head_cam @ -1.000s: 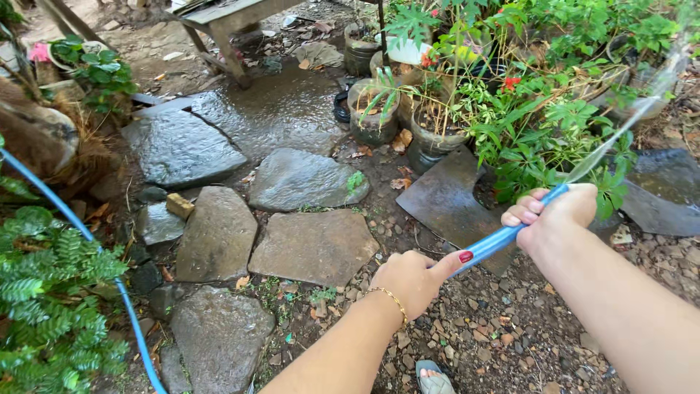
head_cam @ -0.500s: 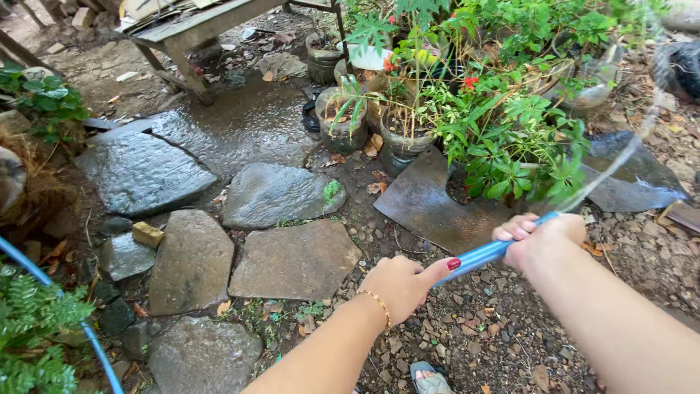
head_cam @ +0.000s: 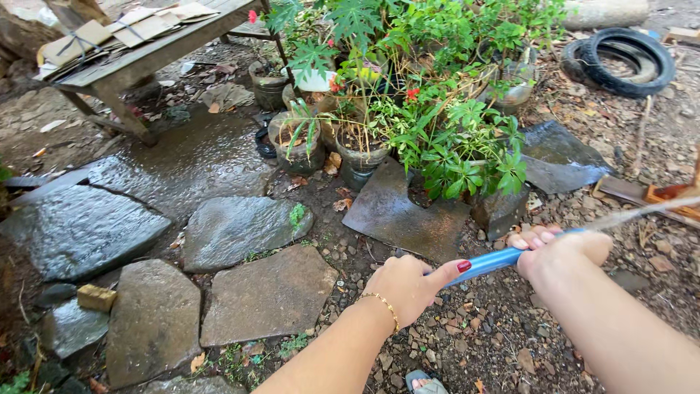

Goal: The person waters various potted plants and the surrounding ground in an outdoor area using a hose.

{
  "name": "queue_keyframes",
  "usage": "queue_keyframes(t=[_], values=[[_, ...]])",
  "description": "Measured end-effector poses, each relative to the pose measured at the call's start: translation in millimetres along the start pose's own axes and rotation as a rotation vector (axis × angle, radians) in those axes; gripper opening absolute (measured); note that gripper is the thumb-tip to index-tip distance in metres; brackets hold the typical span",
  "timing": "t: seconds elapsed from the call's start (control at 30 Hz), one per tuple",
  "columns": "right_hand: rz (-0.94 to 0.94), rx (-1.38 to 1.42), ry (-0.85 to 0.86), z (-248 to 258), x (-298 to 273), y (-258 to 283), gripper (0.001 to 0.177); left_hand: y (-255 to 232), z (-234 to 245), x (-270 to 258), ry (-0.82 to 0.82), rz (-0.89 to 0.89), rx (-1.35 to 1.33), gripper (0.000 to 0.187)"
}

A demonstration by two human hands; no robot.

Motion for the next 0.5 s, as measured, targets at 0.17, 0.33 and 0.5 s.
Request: queue_keyframes(t=[0.17,0.33,0.5], values=[[0.050,-0.032,0.044,4.4,-15.1,6.8,0.039,2.9,1.1,-6.6,0.010,-0.012,-0.012,0.087],[0.099,-0.043,0.090,18.9,-30.1,25.9,0.036,-2.2,-4.9,-15.4,0.064,-0.080,-0.023,0.089],[0.102,-0.036,0.134,41.1,-41.9,47.1,0.039,-11.6,-21.9,-32.7,0.066,-0.127,0.018,0.085]])
Point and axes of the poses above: each hand's wrist, its own x-axis towards the middle knuckle, its own z-axis out of the back of the hand, y = z × x, the point moved 7 cm from there along x, towards the middle knuckle, and after that the axes turned 13 degrees about x, right-handed, at the moved point
